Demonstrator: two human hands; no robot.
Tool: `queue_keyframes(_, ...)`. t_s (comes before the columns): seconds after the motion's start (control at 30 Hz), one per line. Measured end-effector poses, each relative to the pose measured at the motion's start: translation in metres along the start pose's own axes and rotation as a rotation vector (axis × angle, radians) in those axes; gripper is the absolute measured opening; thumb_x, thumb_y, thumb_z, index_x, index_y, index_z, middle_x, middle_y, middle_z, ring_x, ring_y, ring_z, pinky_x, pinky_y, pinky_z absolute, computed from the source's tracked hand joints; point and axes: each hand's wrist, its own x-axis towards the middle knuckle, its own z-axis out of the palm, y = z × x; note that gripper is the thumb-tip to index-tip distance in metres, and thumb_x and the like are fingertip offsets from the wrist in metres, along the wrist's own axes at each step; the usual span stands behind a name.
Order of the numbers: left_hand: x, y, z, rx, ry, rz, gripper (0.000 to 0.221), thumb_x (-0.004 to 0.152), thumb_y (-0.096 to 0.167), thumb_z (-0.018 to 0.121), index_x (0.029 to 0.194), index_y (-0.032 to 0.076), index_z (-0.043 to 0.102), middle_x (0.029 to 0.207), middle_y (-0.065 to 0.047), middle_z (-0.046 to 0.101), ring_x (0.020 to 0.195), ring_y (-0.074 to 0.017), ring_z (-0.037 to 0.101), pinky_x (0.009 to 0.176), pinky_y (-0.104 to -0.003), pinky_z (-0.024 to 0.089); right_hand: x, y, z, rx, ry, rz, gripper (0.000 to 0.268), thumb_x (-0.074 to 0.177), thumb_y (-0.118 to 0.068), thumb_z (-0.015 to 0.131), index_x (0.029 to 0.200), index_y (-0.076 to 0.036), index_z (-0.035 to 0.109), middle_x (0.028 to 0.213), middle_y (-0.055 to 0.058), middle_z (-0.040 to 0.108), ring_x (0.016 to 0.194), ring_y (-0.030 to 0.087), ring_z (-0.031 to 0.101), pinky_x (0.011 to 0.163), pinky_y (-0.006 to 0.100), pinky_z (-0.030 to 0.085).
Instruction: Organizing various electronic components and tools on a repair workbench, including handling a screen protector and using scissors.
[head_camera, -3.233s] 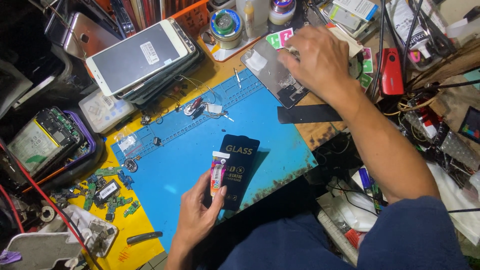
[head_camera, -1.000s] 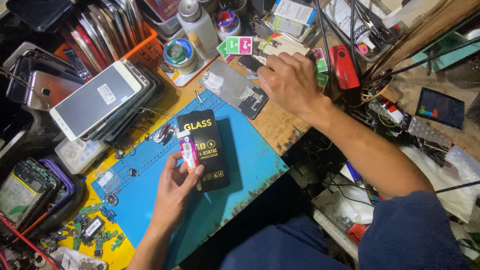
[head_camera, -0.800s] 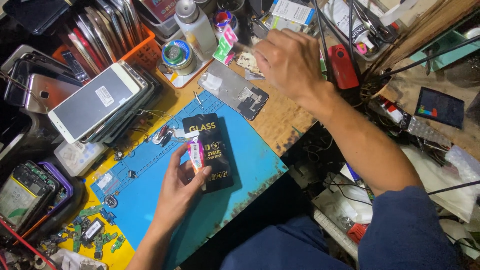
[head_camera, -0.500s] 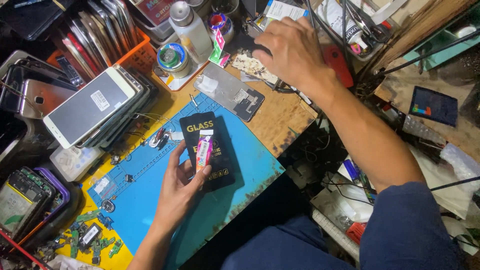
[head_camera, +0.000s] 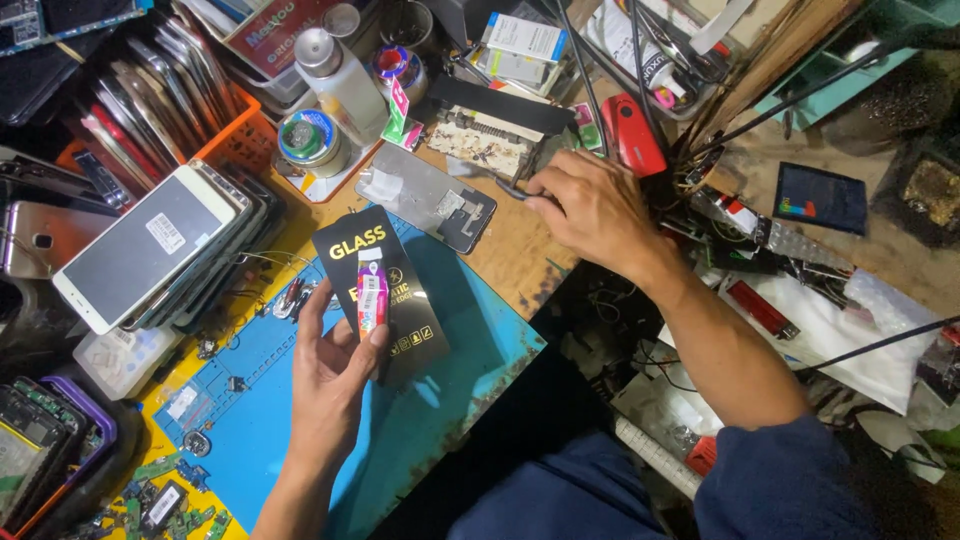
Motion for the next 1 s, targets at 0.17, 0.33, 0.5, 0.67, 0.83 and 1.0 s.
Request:
queue_keyframes(0.17, -0.001, -0.001, -0.003, -0.006, 0.047, -0.039, 0.088, 0.086, 0.017, 0.068, 0.162, 0.013, 0.023, 0.119, -0.017, 0.068, 0.102, -0.0217, 0.063, 0.077, -0.034, 0.055, -0.006, -0.002, -0.046, 0.279, -0.160, 0.084, 0.015, 0.096, -0.024, 0.073, 0.105, -0.012, 0.074, 0.104, 0.004, 0.071, 0.086, 0.019, 0.066, 0.076, 0.038, 0.055)
queue_keyframes(0.33, 0.000, -0.003, -0.004, -0.002, 0.039, -0.040, 0.089, 0.086, 0.019, 0.069, 0.163, 0.013, 0.024, 0.115, -0.014, 0.069, 0.094, -0.0183, 0.063, 0.071, -0.029, 0.050, -0.009, 0.003, -0.067, 0.696, -0.181, -0.008, 0.015, 0.099, -0.009, 0.065, 0.107, 0.002, 0.069, 0.098, 0.014, 0.070, 0.090, 0.023, 0.068, 0.082, 0.032, 0.061)
queue_keyframes(0.5, -0.002, 0.004, -0.003, 0.013, 0.044, -0.066, 0.090, 0.084, 0.021, 0.069, 0.162, 0.015, 0.025, 0.118, -0.015, 0.069, 0.099, -0.0206, 0.063, 0.072, -0.032, 0.051, -0.014, 0.006, -0.088, 0.983, -0.061, 0.163, 0.013, 0.102, 0.000, 0.060, 0.113, 0.005, 0.065, 0.097, 0.015, 0.066, 0.087, 0.020, 0.065, 0.077, 0.027, 0.060)
queue_keyframes(0.67, -0.001, 0.002, -0.003, -0.005, 0.053, -0.077, 0.092, 0.083, 0.019, 0.068, 0.163, 0.014, 0.024, 0.123, -0.017, 0.068, 0.108, -0.0248, 0.064, 0.085, -0.040, 0.056, 0.013, 0.024, -0.091, 0.633, 0.359, 0.158, 0.007, 0.116, 0.012, 0.055, 0.119, 0.017, 0.059, 0.101, 0.026, 0.064, 0.077, 0.026, 0.068, 0.070, 0.030, 0.066)
queue_keyframes(0.83, -0.003, -0.002, -0.002, -0.038, -0.029, 0.022, 0.079, 0.089, 0.015, 0.069, 0.158, 0.017, 0.031, 0.111, -0.010, 0.072, 0.076, -0.0107, 0.056, 0.057, -0.024, 0.042, 0.058, 0.061, -0.050, -0.048, 0.807, 0.181, 0.012, 0.095, 0.006, 0.073, 0.104, 0.003, 0.065, 0.108, 0.018, 0.070, 0.103, 0.032, 0.069, 0.090, 0.048, 0.056)
queue_keyframes(1.0, -0.009, 0.012, 0.000, -0.043, 0.006, -0.034, 0.086, 0.085, 0.018, 0.068, 0.161, 0.015, 0.027, 0.122, -0.016, 0.069, 0.105, -0.0215, 0.063, 0.076, -0.034, 0.055, 0.069, 0.136, 0.005, 0.008, 0.629, 0.497, 0.006, 0.093, -0.002, 0.073, 0.092, -0.008, 0.074, 0.099, 0.015, 0.067, 0.093, 0.032, 0.064, 0.074, 0.047, 0.057)
